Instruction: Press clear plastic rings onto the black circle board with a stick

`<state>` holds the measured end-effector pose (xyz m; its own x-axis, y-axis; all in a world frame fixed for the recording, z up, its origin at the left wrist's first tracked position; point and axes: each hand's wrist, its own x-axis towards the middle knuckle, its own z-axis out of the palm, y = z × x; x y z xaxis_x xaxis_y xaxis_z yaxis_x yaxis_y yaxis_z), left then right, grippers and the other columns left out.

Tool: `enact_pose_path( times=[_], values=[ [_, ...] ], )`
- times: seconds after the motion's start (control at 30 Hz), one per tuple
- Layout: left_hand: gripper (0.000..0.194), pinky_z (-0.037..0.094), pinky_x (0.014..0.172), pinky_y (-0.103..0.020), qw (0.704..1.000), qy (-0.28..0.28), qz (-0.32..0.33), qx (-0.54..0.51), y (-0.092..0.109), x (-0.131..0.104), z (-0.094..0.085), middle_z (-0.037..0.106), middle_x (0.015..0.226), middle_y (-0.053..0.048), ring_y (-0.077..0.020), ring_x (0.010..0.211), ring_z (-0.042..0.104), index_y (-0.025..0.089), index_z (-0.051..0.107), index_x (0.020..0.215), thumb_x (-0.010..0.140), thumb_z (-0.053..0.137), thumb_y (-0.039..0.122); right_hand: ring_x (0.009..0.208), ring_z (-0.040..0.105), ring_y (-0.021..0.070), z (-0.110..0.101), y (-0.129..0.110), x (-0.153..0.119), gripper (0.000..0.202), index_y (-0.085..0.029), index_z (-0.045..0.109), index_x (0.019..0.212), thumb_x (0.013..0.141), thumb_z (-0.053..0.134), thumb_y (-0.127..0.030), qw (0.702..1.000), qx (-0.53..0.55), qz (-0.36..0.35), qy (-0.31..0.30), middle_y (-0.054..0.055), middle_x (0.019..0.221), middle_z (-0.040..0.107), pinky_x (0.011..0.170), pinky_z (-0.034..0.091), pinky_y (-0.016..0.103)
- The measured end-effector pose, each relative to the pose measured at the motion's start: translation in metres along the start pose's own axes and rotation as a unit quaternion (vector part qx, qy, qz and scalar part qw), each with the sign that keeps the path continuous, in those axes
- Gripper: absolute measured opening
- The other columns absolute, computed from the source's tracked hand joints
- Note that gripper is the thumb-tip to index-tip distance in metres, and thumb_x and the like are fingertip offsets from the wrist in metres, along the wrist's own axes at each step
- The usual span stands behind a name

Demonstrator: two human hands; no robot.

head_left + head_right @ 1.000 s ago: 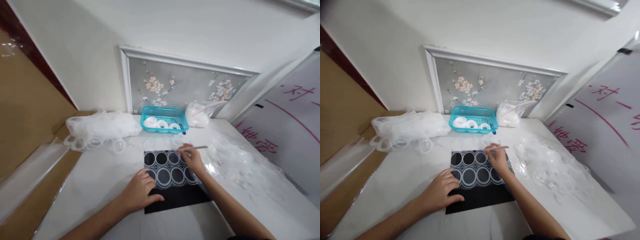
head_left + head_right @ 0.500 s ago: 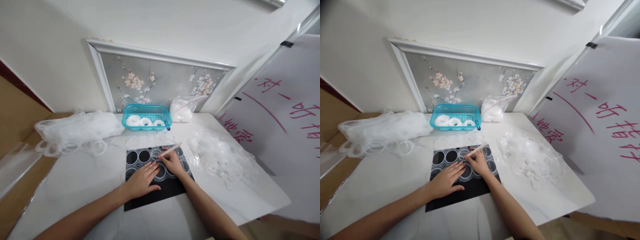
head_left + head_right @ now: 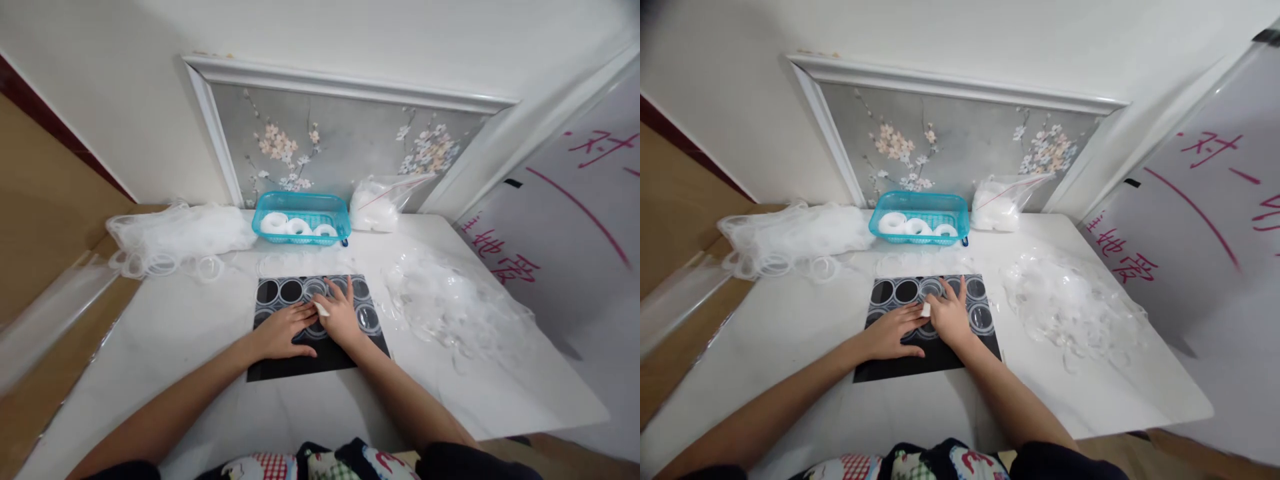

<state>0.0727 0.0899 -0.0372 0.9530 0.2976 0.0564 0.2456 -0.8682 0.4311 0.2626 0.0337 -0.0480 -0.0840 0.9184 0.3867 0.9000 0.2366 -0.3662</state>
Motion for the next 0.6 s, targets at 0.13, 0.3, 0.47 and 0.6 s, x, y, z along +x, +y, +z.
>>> enact_pose_path(
  times=[0.13, 0.3, 0.47, 0.6],
  values=[
    [0.081, 0.032, 0.118, -0.051, 0.999, -0.030, -0.018, -0.026, 0.000, 0.001, -0.005, 0.045, 0.150, -0.015, -0.0339, 0.140, 0.041, 0.015, 0.053, 0.141, 0.081, 0.063, 0.068, 0.116, 0.058, 0.0305, -0.021, 0.029, 0.031, 0.022, -0.024, 0.072, 0.094, 0.087, 0.053, -0.014, 0.992, -0.037, 0.061, 0.105, 0.005, 0.087, 0.077, 0.114, 0.006, 0.068],
    [0.078, 0.028, 0.120, -0.048, 0.999, -0.014, -0.020, -0.029, -0.001, 0.000, -0.003, 0.043, 0.151, -0.011, -0.0306, 0.142, 0.038, 0.018, 0.052, 0.142, 0.082, 0.062, 0.068, 0.104, 0.064, 0.0283, -0.053, 0.068, 0.038, 0.028, -0.020, 0.073, 0.084, 0.092, 0.053, -0.038, 0.938, 0.099, 0.208, 0.258, 0.010, 0.096, 0.075, 0.106, 0.038, 0.056],
    [0.074, 0.030, 0.119, -0.048, 1.000, 0.001, -0.008, -0.024, -0.004, -0.001, 0.000, 0.047, 0.149, -0.012, -0.0306, 0.141, 0.041, 0.018, 0.054, 0.140, 0.085, 0.059, 0.068, 0.095, 0.072, 0.0278, -0.040, 0.068, -0.009, 0.035, -0.022, 0.074, 0.074, 0.086, 0.058, -0.050, 0.953, 0.240, 0.167, 0.076, 0.006, 0.081, 0.077, 0.085, 0.055, 0.040],
    [0.070, 0.032, 0.118, -0.049, 1.000, 0.014, 0.006, -0.018, -0.007, 0.001, 0.003, 0.048, 0.148, -0.012, -0.0299, 0.140, 0.042, 0.018, 0.055, 0.139, 0.089, 0.054, 0.067, 0.107, 0.069, 0.0292, -0.031, 0.069, -0.022, 0.036, -0.024, 0.075, 0.072, 0.088, 0.057, -0.051, 0.954, 0.246, 0.164, 0.054, 0.003, 0.077, 0.077, 0.099, 0.050, 0.046]
  ],
)
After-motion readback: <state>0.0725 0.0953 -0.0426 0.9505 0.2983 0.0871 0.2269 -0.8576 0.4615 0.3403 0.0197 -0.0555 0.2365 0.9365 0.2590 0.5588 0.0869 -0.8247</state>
